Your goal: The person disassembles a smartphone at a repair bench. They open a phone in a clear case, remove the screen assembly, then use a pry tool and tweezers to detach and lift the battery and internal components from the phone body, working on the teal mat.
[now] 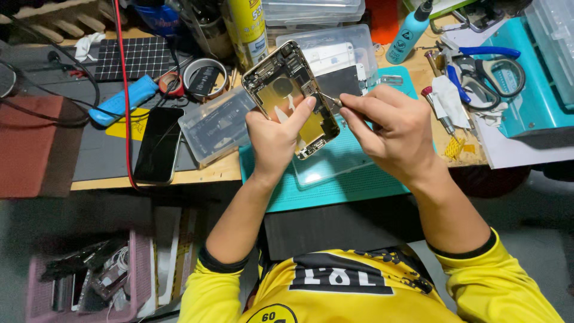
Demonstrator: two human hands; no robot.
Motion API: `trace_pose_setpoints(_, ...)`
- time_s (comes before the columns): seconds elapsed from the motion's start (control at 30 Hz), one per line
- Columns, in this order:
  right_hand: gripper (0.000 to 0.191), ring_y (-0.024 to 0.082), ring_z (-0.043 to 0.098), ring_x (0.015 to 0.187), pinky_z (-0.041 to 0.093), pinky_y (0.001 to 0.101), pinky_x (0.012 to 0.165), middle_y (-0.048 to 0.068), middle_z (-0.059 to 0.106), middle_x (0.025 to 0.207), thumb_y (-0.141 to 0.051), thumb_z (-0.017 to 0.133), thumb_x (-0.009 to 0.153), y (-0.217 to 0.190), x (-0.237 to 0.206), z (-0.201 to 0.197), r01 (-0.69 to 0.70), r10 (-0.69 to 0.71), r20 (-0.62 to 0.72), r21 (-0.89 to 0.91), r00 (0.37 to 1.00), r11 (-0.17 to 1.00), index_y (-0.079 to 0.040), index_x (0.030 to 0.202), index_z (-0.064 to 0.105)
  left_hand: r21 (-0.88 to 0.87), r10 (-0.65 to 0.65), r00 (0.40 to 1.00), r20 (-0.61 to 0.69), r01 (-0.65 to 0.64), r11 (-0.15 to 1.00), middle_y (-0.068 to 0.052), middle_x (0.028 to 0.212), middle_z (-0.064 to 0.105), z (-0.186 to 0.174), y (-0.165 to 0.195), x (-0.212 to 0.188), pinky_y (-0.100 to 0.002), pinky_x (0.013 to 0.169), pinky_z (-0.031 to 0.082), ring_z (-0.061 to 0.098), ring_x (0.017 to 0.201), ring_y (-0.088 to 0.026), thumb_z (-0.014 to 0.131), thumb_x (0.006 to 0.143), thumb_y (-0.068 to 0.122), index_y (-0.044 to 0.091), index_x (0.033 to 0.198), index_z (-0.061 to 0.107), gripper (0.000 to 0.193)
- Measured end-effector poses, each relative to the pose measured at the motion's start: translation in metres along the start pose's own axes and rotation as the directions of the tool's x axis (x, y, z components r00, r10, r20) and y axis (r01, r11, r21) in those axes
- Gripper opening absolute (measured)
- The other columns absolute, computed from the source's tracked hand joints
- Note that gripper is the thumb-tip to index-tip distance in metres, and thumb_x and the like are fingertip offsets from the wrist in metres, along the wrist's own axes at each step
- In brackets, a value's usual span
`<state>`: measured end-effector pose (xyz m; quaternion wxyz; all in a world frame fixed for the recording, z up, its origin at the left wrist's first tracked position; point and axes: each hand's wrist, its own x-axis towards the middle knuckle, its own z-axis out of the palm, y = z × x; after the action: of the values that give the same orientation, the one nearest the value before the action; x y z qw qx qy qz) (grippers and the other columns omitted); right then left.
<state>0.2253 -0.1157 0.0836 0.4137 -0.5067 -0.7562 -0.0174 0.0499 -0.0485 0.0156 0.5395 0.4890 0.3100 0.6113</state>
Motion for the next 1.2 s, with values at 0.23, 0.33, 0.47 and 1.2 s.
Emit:
trace_pose_setpoints(0.23,0.016,0.019,0.06,0.065,0.045,0.0309,0.059,0.009,0.065,0.082,-0.002,0.082,0.094,0.0,-0.001,0.0,0.012,-0.012,-0.014,0.006,1.0,1.0,-0.002,0.109,0.077,0.073,0.028,0.999,-0.017,-0.027,0.997,-0.007,0.099,0.077,0.005,0.001,-0.005,-0.025,0.074,0.056,0.068,0.081,-0.007,0.079,0.09,0.001,-0.009,0.108,0.075,0.021)
trace_pose_setpoints(0.33,0.016,0.02,0.06,0.066,0.045,0.0313,0.06,0.009,0.065,0.082,-0.001,0.082,0.094,-0.001,-0.001,0.001,0.016,-0.016,-0.017,0.008,1.0,1.0,-0.002,0.109,0.077,0.135,0.117,0.993,-0.011,-0.114,0.984,-0.005,0.099,0.077,0.006,0.001,-0.008,-0.025,0.076,0.057,0.068,0.083,-0.007,0.079,0.091,0.001,-0.009,0.109,0.076,0.02)
trace_pose_setpoints(0.47,0.015,0.02,0.061,0.066,0.045,0.031,0.06,0.009,0.065,0.081,-0.001,0.081,0.094,-0.003,0.0,0.001,-0.001,0.001,-0.016,0.023,1.0,1.0,-0.002,0.108,0.077,0.199,0.263,0.965,0.01,-0.26,0.945,-0.006,0.101,0.077,0.008,0.003,-0.009,-0.026,0.082,0.057,0.071,0.088,-0.011,0.079,0.093,0.0,-0.006,0.109,0.075,0.018)
trace_pose_setpoints(1.2,0.004,0.008,0.066,0.063,0.049,0.0225,0.059,0.001,0.07,0.076,-0.006,0.076,0.098,0.004,0.001,0.006,-0.314,0.297,0.108,0.213,0.949,0.925,-0.002,0.097,0.076,0.559,0.561,0.805,0.192,-0.56,0.611,-0.012,0.089,0.065,0.012,0.022,-0.011,-0.039,0.072,0.052,0.066,0.08,-0.032,0.079,0.087,-0.003,-0.001,0.095,0.066,0.016)
